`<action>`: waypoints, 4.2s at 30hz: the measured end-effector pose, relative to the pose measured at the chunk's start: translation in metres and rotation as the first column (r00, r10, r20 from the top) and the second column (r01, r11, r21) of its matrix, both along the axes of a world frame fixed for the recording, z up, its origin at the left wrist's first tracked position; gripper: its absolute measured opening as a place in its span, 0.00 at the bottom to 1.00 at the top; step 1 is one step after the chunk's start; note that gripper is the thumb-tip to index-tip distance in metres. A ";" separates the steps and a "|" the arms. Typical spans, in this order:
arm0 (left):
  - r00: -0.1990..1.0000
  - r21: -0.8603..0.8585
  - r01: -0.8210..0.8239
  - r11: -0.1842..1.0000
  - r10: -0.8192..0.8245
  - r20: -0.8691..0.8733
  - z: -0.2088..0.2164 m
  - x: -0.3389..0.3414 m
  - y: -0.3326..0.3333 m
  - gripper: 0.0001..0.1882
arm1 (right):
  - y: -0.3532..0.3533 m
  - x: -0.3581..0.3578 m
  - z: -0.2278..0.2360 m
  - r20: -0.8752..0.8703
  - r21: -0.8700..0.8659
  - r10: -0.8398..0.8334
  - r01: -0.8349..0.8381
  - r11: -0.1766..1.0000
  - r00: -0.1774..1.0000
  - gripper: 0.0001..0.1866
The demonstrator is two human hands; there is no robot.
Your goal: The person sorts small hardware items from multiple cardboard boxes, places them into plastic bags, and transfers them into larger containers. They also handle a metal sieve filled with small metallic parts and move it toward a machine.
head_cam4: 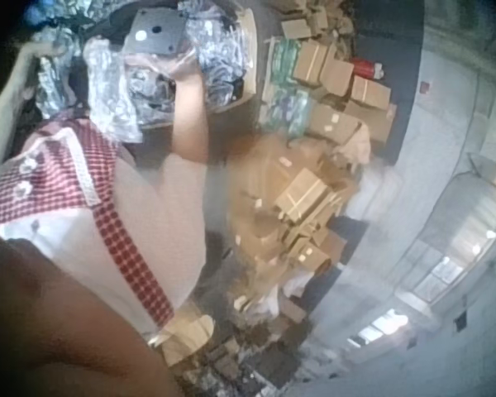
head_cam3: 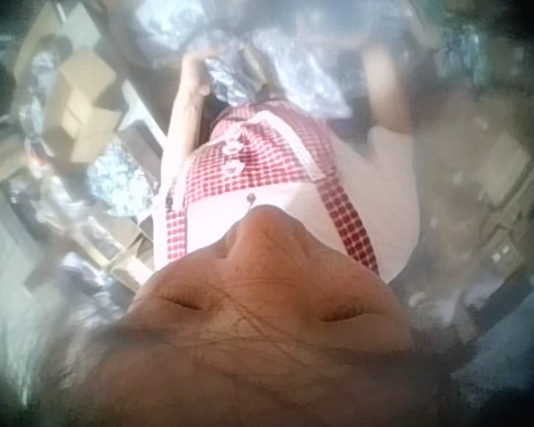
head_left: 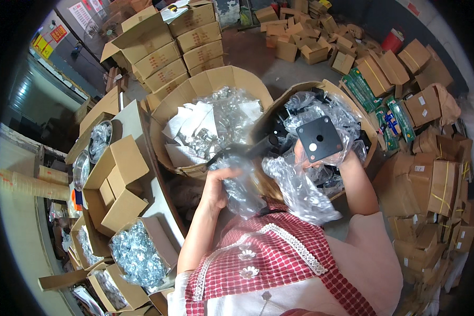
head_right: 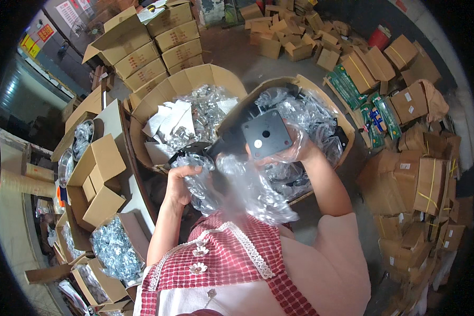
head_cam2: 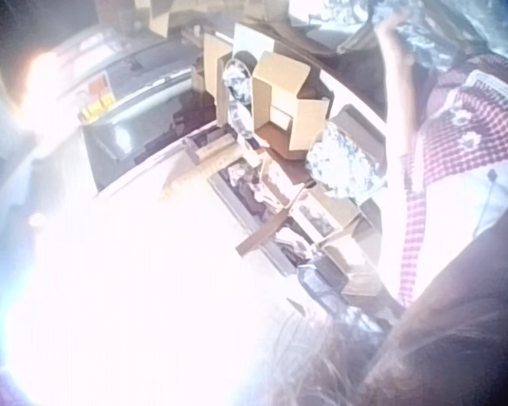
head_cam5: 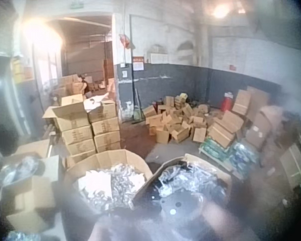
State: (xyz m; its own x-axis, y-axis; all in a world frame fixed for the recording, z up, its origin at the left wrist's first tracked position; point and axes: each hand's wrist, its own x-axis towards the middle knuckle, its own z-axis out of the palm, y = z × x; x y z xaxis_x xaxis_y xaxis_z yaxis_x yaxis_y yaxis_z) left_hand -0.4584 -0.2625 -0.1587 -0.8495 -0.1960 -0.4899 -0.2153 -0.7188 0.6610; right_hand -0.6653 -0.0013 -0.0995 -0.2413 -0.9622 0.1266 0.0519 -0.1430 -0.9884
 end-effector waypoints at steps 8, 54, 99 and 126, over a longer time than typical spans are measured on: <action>0.998 -0.156 -0.047 0.987 0.051 0.023 0.001 0.017 0.009 0.16 | -0.056 0.025 0.040 0.110 0.027 -0.094 0.092 0.995 0.989 0.10; 0.817 -0.826 -0.522 0.211 0.401 -0.414 0.020 0.239 -0.060 0.16 | -0.333 0.199 -0.032 0.722 0.338 0.432 -0.820 0.462 0.540 0.36; 0.420 -0.995 -0.030 0.099 0.904 0.077 -0.002 0.254 -0.584 0.48 | -0.998 0.338 -0.111 0.543 0.158 0.424 -0.585 0.796 0.725 0.11; -0.301 0.343 -0.910 0.233 0.199 -0.933 0.227 0.188 -0.153 0.50 | -0.697 0.356 -0.064 -0.207 -0.019 0.809 -0.829 0.559 0.550 0.19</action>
State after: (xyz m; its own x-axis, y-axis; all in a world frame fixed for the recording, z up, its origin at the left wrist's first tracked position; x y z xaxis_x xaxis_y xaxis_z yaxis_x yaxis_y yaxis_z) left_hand -0.2704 -0.4157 0.0681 0.2945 -0.6807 0.6707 0.9075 0.4192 0.0270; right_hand -0.3093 -0.6987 -0.1635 0.6778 -0.7098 0.1918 0.0480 -0.2176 -0.9749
